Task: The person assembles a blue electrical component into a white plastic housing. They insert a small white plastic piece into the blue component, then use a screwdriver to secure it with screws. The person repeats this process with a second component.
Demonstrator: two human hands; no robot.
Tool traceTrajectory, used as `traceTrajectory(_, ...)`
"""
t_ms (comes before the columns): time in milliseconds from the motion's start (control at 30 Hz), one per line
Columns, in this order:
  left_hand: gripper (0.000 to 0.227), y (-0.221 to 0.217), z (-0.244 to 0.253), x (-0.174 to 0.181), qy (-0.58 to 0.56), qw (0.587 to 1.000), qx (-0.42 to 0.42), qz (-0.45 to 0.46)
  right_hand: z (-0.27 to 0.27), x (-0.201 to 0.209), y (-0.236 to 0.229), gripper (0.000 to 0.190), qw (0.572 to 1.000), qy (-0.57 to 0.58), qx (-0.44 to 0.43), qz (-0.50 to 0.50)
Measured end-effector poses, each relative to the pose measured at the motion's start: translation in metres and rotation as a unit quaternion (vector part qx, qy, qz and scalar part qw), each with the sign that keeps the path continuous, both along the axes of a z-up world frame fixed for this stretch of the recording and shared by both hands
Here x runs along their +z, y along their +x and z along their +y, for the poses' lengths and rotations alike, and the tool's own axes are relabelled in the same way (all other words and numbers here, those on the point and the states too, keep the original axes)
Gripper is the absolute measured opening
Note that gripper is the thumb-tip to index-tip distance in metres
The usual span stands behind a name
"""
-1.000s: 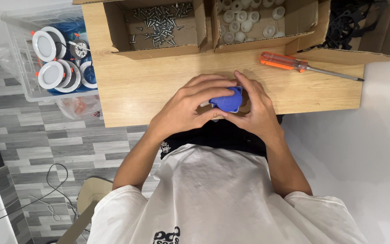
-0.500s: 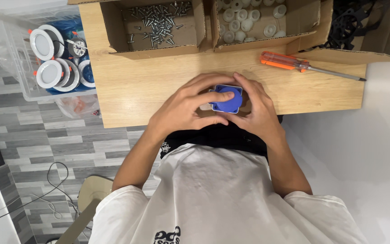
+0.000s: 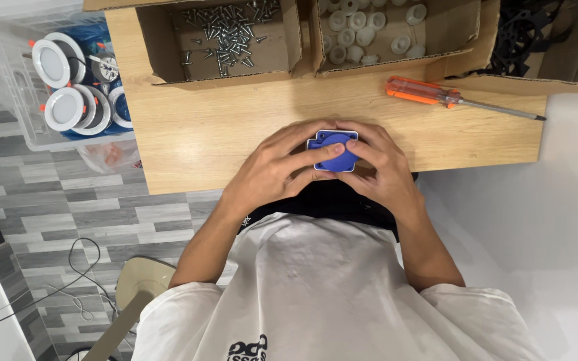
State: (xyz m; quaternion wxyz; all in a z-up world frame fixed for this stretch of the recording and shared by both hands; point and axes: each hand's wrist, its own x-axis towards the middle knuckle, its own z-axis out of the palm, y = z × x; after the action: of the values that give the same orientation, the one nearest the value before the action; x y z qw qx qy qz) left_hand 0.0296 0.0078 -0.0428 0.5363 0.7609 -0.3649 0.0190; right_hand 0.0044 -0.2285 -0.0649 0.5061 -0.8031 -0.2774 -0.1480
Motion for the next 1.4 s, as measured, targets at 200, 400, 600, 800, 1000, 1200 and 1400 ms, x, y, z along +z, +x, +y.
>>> traceTrajectory(200,0.044,-0.004,-0.002,0.002,0.012,1.0,0.019,-0.01,0.0,0.001,0.002,0.054,0.999,0.014,0.013,-0.027)
traceTrajectory(400,0.043,-0.003,-0.004,0.008,0.011,0.999,0.028,-0.019,0.002,0.016,0.004,0.055,1.0,0.016,0.017,0.004)
traceTrajectory(600,0.046,-0.006,0.0,0.001,0.015,0.997,0.062,-0.033,-0.026,0.082,0.024,0.061,0.99,-0.091,0.083,0.07)
traceTrajectory(800,0.064,-0.008,0.007,0.008,0.078,0.992,0.073,-0.065,-0.033,0.148,0.093,0.032,0.951,-0.296,0.083,0.04)
traceTrajectory(1000,0.069,-0.009,0.014,0.021,0.057,0.998,0.025,-0.01,0.005,0.177,0.144,0.053,0.801,-0.495,0.028,0.337)
traceTrajectory(1200,0.071,-0.009,0.016,0.026,0.03,0.999,-0.014,0.025,0.018,0.18,0.161,0.056,0.718,-0.542,-0.029,0.436)
traceTrajectory(1400,0.058,-0.009,0.017,0.028,-0.002,0.999,-0.014,0.042,0.013,0.165,0.169,0.032,0.728,-0.523,-0.06,0.44)
